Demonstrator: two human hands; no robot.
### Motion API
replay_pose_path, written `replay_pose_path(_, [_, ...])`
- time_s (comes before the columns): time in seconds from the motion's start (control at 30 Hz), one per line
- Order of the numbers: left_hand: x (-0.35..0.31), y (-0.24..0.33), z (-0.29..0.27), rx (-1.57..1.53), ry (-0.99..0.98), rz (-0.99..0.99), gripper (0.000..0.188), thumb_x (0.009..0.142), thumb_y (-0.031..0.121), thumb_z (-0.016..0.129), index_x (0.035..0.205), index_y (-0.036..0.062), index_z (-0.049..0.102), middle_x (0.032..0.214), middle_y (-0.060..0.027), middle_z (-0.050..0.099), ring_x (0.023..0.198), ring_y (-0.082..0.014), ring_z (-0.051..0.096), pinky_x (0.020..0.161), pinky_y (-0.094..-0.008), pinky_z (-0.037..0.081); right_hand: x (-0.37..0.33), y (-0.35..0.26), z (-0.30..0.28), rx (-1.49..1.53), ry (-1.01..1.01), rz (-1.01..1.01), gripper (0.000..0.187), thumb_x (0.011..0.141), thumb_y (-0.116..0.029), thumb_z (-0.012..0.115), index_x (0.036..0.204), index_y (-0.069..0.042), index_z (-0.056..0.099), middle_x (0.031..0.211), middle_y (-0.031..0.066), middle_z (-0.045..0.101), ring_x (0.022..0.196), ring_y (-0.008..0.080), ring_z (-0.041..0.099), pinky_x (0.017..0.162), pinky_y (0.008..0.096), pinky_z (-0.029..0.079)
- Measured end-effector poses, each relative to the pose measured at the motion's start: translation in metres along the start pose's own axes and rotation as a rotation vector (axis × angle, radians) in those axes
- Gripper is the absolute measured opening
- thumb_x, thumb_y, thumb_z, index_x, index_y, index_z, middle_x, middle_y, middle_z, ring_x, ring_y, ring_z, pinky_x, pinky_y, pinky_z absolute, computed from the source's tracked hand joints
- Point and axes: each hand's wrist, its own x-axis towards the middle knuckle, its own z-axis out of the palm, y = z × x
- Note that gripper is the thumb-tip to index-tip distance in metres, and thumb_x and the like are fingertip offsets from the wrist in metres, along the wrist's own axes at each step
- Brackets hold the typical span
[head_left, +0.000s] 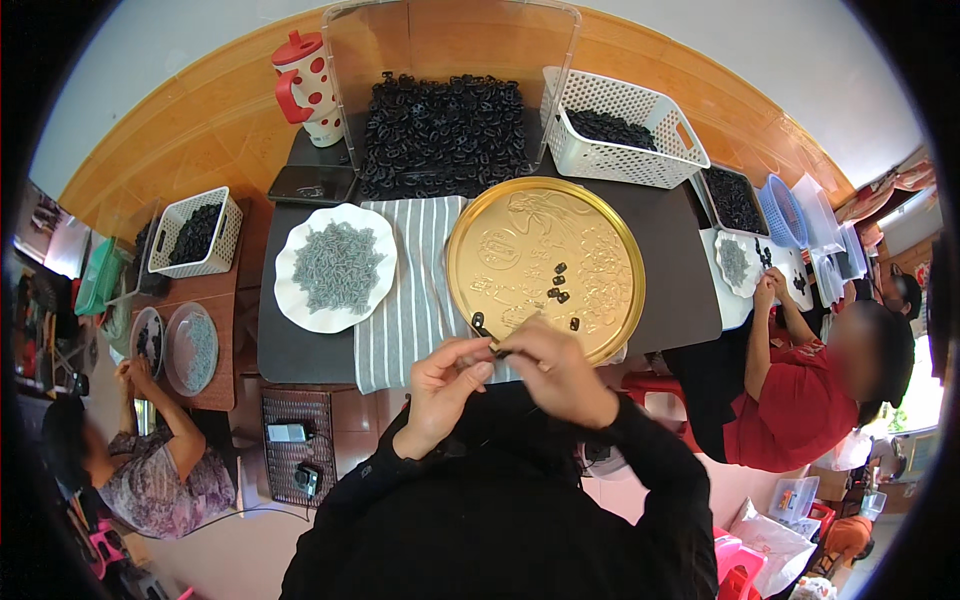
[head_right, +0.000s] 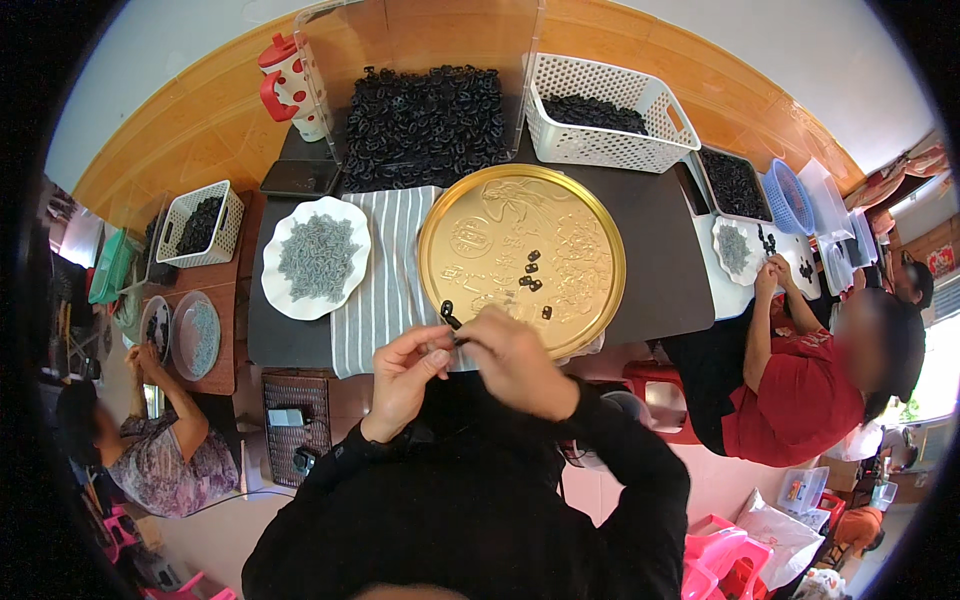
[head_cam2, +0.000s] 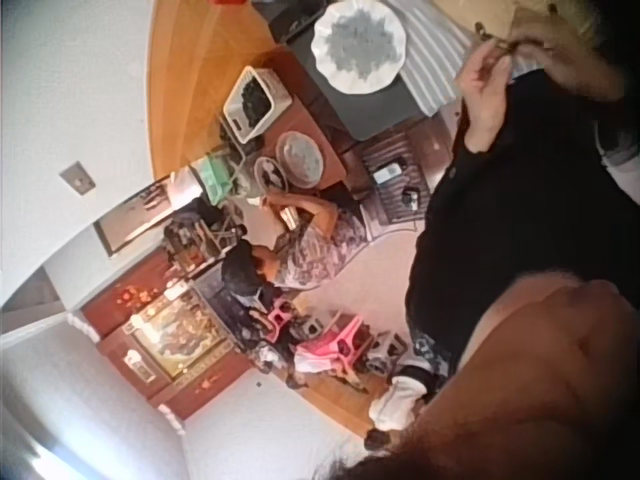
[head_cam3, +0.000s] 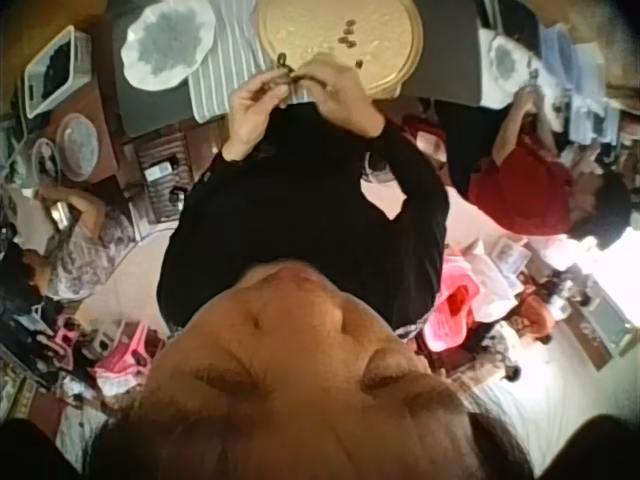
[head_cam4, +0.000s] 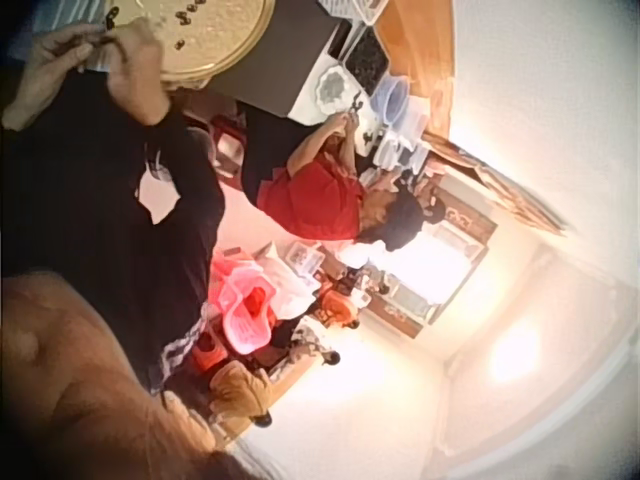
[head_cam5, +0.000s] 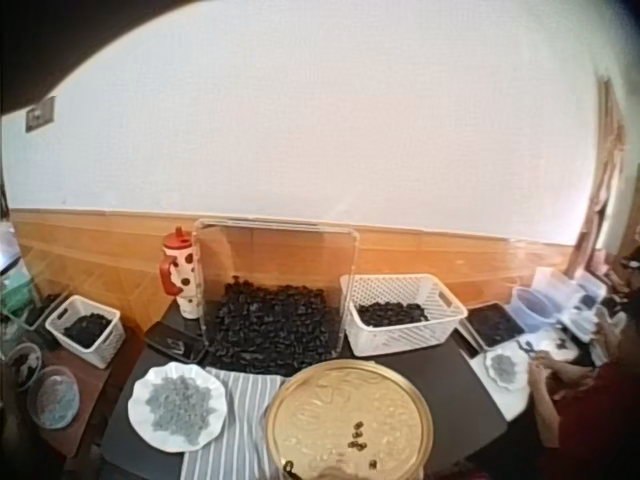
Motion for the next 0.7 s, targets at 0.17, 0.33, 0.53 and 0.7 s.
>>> replay_pose_path(0.17, [0.001,-0.008,-0.01,0.02,-0.072,0.062,0.017,0.087,-0.002,0.061,0.103,-0.0023,0.066,0.092,-0.0067,0.06,0.07,-0.0104,0.057,0.059,-0.0202,0.047,-0.012,-0.006,0.026,0.313,0.09,0.227,0.014,0.076,0.004,0.06,0.09,0.001,0.058,0.078,0.0165,0.055,0.07,0.0332,0.057,0.063,0.0372,0.046])
replay_pose_path(0.33, [0.0,0.0,-0.013,-0.008,0.008,-0.054,0.014,0.088,-0.001,0.059,0.1,-0.0017,0.067,0.082,-0.0055,0.06,0.068,-0.0106,0.057,0.057,-0.0208,0.046,0.007,0.022,-0.022,-0.263,-0.031,-0.011,0.01,0.078,-0.002,0.061,0.087,0.0,0.061,0.08,0.0161,0.058,0.072,0.0326,0.059,0.063,0.0364,0.047])
replay_pose_path(0.53, [0.015,0.012,-0.029,0.654,0.034,0.274,0.017,0.084,0.0,0.059,0.1,-0.0031,0.065,0.079,-0.0126,0.058,0.066,-0.0212,0.057,0.059,-0.0317,0.045,0.028,0.075,-0.079,-0.576,-0.02,0.115,0.009,0.078,-0.009,0.057,0.082,-0.003,0.062,0.078,0.0186,0.058,0.073,0.0378,0.058,0.066,0.0454,0.046])
replay_pose_path(0.7, [0.018,0.016,-0.033,1.196,-0.016,0.342,0.02,0.08,-0.004,0.056,0.098,-0.0021,0.066,0.078,-0.0159,0.053,0.072,-0.033,0.055,0.062,-0.0388,0.045,0.032,0.088,-0.075,-0.608,-0.061,0.18,0.009,0.077,-0.01,0.06,0.08,-0.002,0.063,0.076,0.0188,0.059,0.075,0.037,0.059,0.067,0.0438,0.047])
